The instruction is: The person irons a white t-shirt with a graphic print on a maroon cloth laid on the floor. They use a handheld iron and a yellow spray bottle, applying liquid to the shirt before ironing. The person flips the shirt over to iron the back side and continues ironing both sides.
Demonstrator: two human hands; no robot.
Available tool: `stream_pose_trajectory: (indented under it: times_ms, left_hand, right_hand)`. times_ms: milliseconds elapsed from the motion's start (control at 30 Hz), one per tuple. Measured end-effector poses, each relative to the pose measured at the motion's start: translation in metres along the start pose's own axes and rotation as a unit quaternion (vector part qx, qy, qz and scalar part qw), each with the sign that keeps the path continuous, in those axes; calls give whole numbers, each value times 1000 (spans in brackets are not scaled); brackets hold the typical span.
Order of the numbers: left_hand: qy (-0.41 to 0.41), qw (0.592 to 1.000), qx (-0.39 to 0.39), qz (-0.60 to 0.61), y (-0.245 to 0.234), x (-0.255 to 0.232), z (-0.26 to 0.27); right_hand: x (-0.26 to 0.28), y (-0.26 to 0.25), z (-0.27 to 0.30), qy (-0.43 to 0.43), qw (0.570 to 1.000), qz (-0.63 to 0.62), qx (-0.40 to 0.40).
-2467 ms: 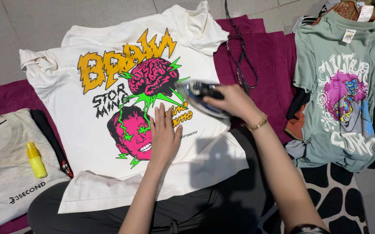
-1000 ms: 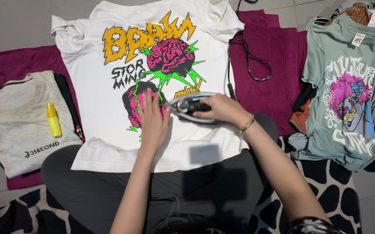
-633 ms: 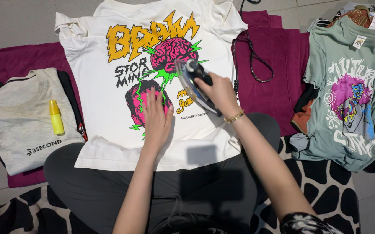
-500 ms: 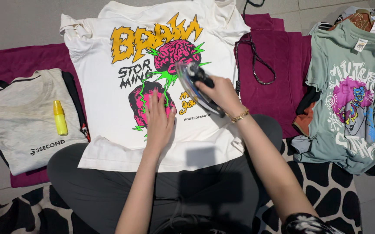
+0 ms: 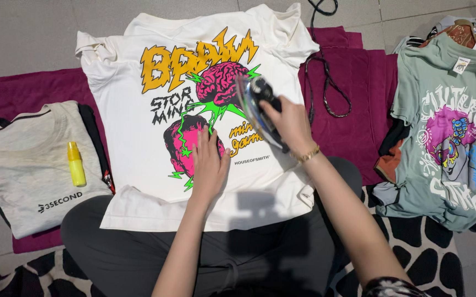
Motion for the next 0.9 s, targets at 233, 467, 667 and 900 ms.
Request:
stream_pose_trajectory:
  times_ms: [233, 467, 667, 900]
  left_hand:
    - [37, 999, 3, -8, 10, -9, -6]
    - [53, 998, 29, -19, 30, -26, -17]
    - [59, 997, 54, -24, 44, -39, -23]
    - [75, 995, 67, -23, 53, -52, -23]
  right_hand:
    - [-14, -13, -9, 1, 997, -59, 57]
    - [-31, -42, 19, -54, 991, 22, 117]
    - [-70, -56, 2, 69, 998, 6, -12]
    - [-89, -65, 4, 19, 998, -56, 37]
Point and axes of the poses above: each hand's wrist, its own z-axis away from the middle knuckle, its own y-axis out of the palm, x = y × z, the point moved 3 cm from there along -z, towards the middle knuckle, and after that the axes turned 2 degrees about z, right-handed, at the moved point
